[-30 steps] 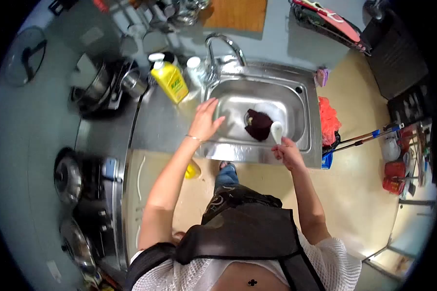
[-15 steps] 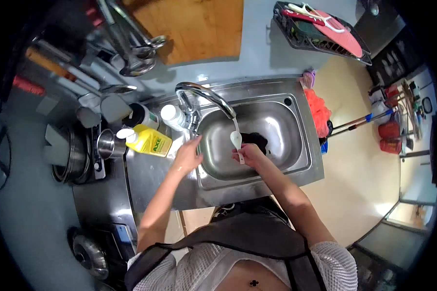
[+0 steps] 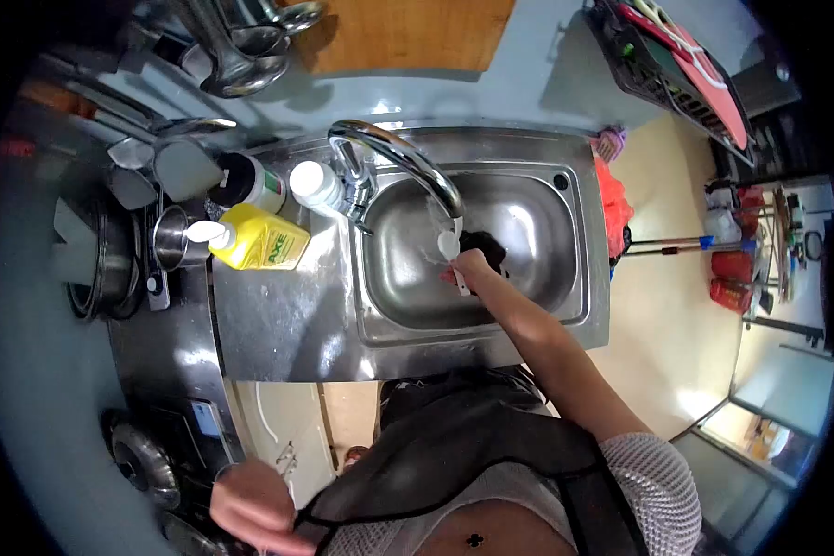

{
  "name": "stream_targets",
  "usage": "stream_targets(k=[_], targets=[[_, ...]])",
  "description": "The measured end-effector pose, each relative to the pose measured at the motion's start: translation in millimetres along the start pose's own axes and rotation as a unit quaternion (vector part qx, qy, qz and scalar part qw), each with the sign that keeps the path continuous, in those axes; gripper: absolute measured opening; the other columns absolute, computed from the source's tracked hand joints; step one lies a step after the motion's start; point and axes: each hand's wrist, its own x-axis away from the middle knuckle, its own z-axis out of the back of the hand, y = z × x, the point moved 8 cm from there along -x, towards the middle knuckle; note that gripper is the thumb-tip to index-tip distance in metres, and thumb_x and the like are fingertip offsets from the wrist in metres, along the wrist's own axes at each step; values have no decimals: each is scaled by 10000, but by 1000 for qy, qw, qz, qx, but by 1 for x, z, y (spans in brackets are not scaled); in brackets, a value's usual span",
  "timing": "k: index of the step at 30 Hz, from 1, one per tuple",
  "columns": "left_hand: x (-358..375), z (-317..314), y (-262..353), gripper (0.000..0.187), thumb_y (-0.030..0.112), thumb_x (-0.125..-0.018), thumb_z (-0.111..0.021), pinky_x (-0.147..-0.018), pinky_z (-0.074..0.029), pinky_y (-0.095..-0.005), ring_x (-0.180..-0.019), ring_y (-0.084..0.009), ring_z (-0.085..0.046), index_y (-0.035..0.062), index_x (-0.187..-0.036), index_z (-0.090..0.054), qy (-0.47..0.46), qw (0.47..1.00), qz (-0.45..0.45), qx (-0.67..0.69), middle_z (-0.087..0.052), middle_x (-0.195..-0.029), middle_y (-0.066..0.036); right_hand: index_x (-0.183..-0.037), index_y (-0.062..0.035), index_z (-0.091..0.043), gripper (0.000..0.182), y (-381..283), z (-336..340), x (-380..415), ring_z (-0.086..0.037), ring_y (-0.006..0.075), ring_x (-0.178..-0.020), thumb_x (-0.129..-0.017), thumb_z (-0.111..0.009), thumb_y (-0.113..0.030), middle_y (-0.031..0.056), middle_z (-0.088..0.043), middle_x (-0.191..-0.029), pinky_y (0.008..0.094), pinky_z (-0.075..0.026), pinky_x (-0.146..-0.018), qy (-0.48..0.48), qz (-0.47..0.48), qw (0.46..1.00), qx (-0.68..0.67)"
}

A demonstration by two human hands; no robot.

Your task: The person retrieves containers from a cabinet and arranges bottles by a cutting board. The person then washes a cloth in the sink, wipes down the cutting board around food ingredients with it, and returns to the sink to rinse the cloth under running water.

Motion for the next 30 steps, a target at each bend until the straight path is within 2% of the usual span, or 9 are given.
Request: stream_targets(k=[7, 10, 13, 18, 19, 22, 24, 29, 30], targets=[[-21, 17, 14, 270, 130, -879, -417, -587, -397, -297, -666, -169, -519, -47, -1059, -512, 53, 991, -41, -112, -534, -749, -95, -1149, -140, -319, 316, -19, -5, 17, -504, 196, -561, -843, -396, -116, 123, -503, -699, 358, -384, -421, -108, -10, 989, 101], [-33, 42, 9, 262, 142, -877, -427, -643, -399, -297, -726, -169, -521, -27, -1057, -517, 65, 992, -52, -94, -545, -799, -96, -957, -128, -428, 210, -16, -1, -2, -385, 150, -427, -841, -414, -303, 76, -447, -606, 305, -290, -360, -58, 34, 986, 150], [-50, 102, -21, 254, 153, -876, -438, -699, -401, -297, -786, -170, -523, -8, -1054, -522, 183, 981, -52, -29, -557, -848, -97, -677, -94, -464, 526, -2, -6, -16, -298, 108, -353, -790, -371, -599, 8, -367, -475, 264, -222, -321, -83, -35, 996, 24], [17, 214, -223, 241, 172, -873, -455, -792, -404, -298, -886, -171, -526, 25, -1049, -530, 716, 672, 186, -25, -577, -932, -99, -746, -49, -486, 283, 6, -26, 12, -419, 138, -490, -843, -412, -304, 36, -456, -601, 282, -326, -414, -194, -10, 964, -181], [43, 222, -289, 273, 252, -872, -462, -763, -408, -294, -859, -161, -520, 35, -1010, -556, 712, 617, 298, -155, -575, -927, -89, -773, -35, -498, 198, 11, -29, 16, -466, 153, -548, -853, -412, -194, 45, -486, -645, 290, -371, -456, -227, -8, 944, -241], [60, 217, -429, 313, 283, -873, -444, -750, -430, -314, -834, -185, -537, 31, -1037, -532, 634, 663, 391, 72, -586, -907, -100, -922, -53, -490, 146, 15, -49, 32, -516, 200, -697, -833, -377, -80, 61, -521, -764, 322, -437, -589, -256, -10, 905, -339], [67, 195, -458, 330, 283, -872, -421, -715, -462, -334, -795, -230, -561, 27, -1064, -501, 669, 554, 435, 238, -594, -881, -123, -984, -64, -461, 175, 14, -49, 39, -518, 202, -758, -821, -398, -56, 60, -523, -808, 324, -442, -638, -279, 60, 935, -209], [67, 190, -492, 346, 288, -882, -368, -686, -487, -354, -773, -267, -576, 2, -1039, -482, 767, 415, 250, 421, -591, -928, -163, -1063, -37, -413, 265, -27, -36, 67, -512, 163, -815, -799, -441, -39, 109, -546, -862, 302, -437, -649, -238, 339, 870, 267], [66, 193, -496, 359, 300, -884, -364, -702, -483, -349, -783, -267, -574, -1, -1040, -480, 753, 458, 254, 398, -585, -956, -167, -1013, -9, -459, 208, -15, -31, 54, -528, 183, -757, -812, -429, -52, 140, -553, -827, 311, -436, -630, -225, 196, 940, 162]])
